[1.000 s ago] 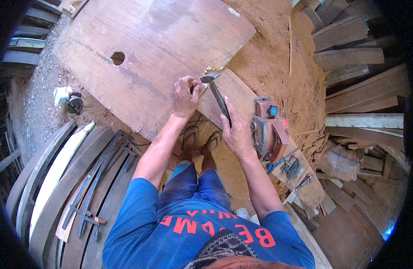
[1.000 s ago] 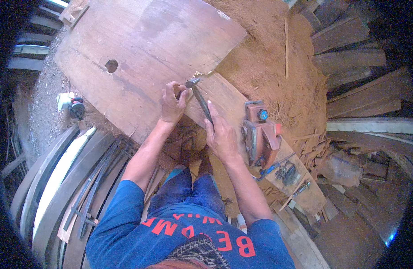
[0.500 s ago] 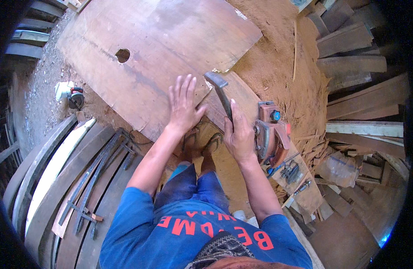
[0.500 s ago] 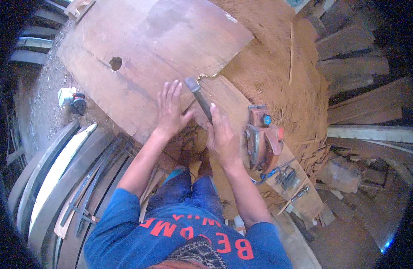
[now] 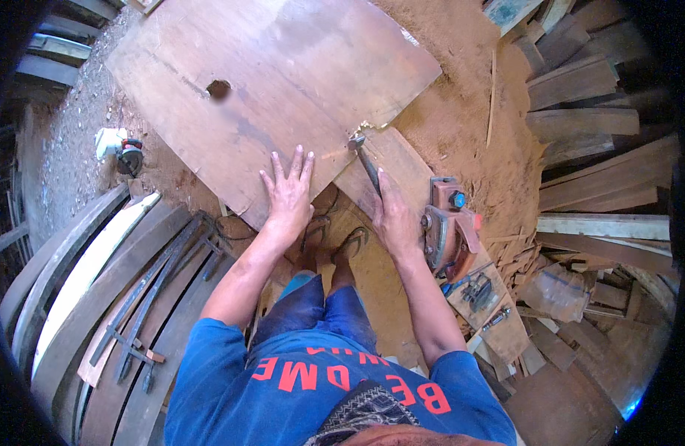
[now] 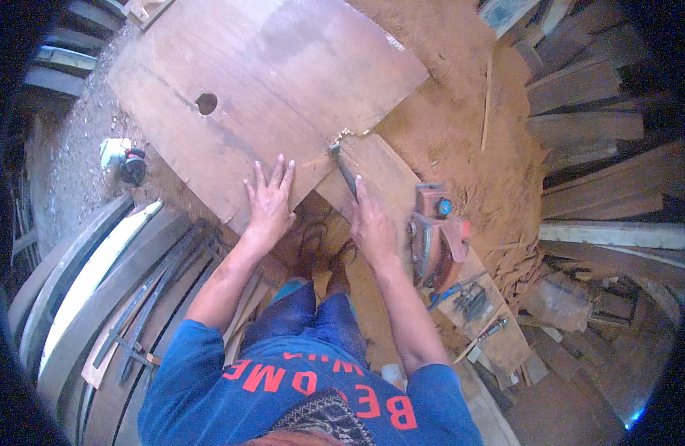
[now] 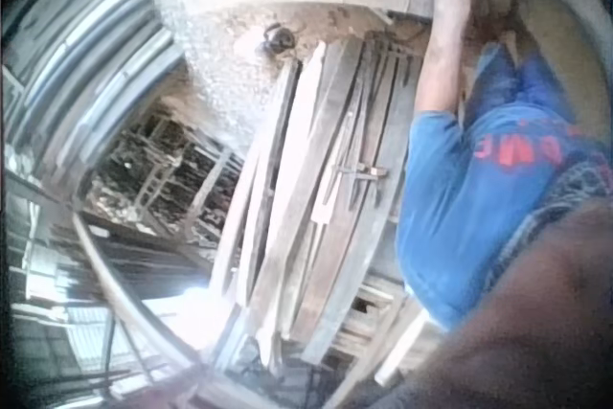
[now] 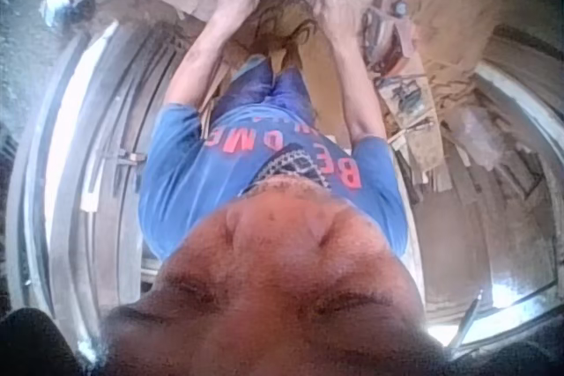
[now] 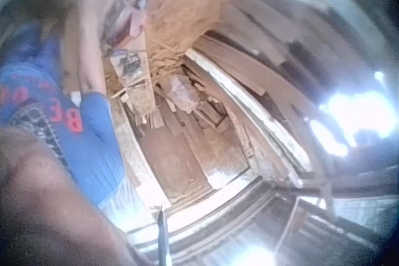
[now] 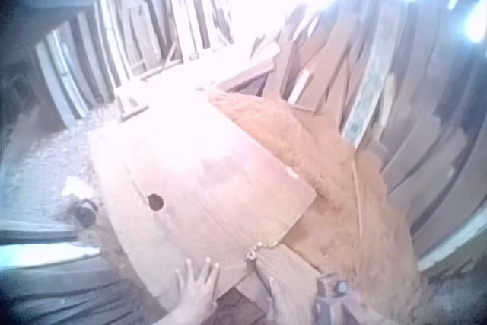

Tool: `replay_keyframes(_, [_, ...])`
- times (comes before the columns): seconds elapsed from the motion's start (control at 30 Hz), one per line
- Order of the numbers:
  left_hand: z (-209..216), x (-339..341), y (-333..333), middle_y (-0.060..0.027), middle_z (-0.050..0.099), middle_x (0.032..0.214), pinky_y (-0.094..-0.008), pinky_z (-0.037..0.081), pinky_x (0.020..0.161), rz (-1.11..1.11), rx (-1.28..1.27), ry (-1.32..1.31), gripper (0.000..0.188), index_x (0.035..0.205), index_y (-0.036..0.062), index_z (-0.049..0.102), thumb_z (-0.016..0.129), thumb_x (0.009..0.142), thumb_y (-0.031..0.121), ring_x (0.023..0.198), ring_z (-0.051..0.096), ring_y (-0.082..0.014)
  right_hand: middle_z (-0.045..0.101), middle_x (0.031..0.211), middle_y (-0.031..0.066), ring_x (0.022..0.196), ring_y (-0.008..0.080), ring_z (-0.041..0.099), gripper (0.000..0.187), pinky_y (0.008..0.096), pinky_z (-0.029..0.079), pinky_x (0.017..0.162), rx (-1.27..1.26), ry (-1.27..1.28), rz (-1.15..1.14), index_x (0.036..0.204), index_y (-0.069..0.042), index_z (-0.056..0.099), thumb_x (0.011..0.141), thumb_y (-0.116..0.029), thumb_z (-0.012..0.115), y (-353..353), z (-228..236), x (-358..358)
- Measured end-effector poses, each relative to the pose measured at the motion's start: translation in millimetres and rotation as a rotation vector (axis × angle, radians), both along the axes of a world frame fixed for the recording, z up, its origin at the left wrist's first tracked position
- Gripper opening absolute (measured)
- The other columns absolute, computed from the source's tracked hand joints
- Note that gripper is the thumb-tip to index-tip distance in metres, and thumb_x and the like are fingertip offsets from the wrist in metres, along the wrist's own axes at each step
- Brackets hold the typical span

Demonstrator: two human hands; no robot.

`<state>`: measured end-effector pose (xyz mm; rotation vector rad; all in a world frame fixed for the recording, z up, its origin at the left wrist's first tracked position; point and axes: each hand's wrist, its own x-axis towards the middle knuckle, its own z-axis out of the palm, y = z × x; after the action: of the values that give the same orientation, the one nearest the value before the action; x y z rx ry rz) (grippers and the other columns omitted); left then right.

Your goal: The person assembles a handheld electric planer on a wooden workbench. They place a large piece of plywood on the bench, then pick up the planer and use a screwdriver to tighten screws on its body. The person also handles a drill bit and a hammer during the process.

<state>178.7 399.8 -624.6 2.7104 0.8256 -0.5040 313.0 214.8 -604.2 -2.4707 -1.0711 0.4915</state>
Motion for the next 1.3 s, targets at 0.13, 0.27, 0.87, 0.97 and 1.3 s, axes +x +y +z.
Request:
replay_keyframes(0.13, [4, -1, 2, -0.0100, 0.015, 0.162, -0.0719, 0.028, 0.106, -0.006, 0.005, 0.000, 0.109, 0.154, 0.0135, 0.025, 0.086, 0.064, 0.020, 0.142, 0.019, -0.0526, 0.064, 0.104, 0.0229, 0.087, 0.0439, 0.064, 0.056, 0.0514, 0.054, 0.072, 0.382, -0.107, -0.010, 0.146, -0.011, 0.039, 0.094, -0.014, 0.057, -1, 7, -1])
replay_keyframes(0.27, [1, -4, -1, -0.0098, 0.016, 0.162, -0.0720, 0.029, 0.106, -0.013, 0.025, -0.052, 0.113, 0.154, 0.0140, 0.023, 0.088, 0.062, 0.022, 0.142, 0.019, -0.0523, 0.063, 0.114, 0.0240, 0.095, 0.0443, 0.064, 0.055, 0.0508, 0.054, 0.076, 0.143, 0.001, -0.007, 0.146, -0.009, 0.039, 0.094, -0.013, 0.056, -7, -11, -9])
replay_keyframes(0.87, [9, -4, -5, -0.0086, 0.014, 0.162, -0.0705, 0.030, 0.106, -0.025, 0.031, 0.046, 0.112, 0.154, 0.0148, 0.023, 0.087, 0.064, 0.029, 0.142, 0.019, -0.0511, 0.063, 0.113, 0.0242, 0.093, 0.0430, 0.064, 0.052, 0.0505, 0.053, 0.076, -0.022, 0.053, -0.054, 0.144, -0.009, 0.042, 0.094, -0.014, 0.055, -6, -17, -13])
replay_keyframes(0.97, [12, 1, 4, -0.0081, 0.014, 0.163, -0.0701, 0.029, 0.107, -0.016, 0.038, 0.049, 0.112, 0.154, 0.0150, 0.023, 0.087, 0.064, 0.029, 0.142, 0.019, -0.0509, 0.064, 0.109, 0.0247, 0.091, 0.0428, 0.064, 0.052, 0.0512, 0.053, 0.076, 0.164, -0.011, -0.020, 0.144, -0.008, 0.042, 0.093, -0.014, 0.056, -8, -30, -8])
replay_keyframes(1.3, [-2, -3, -10, -0.0098, 0.010, 0.163, -0.0718, 0.026, 0.107, -0.074, 0.055, -0.018, 0.118, 0.156, 0.0185, 0.015, 0.089, 0.065, 0.031, 0.144, 0.015, -0.0515, 0.064, 0.116, 0.0233, 0.103, 0.0414, 0.063, 0.045, 0.0459, 0.052, 0.087, 0.453, 0.025, -0.175, 0.132, -0.005, 0.053, 0.089, -0.014, 0.064, -42, 18, -33])
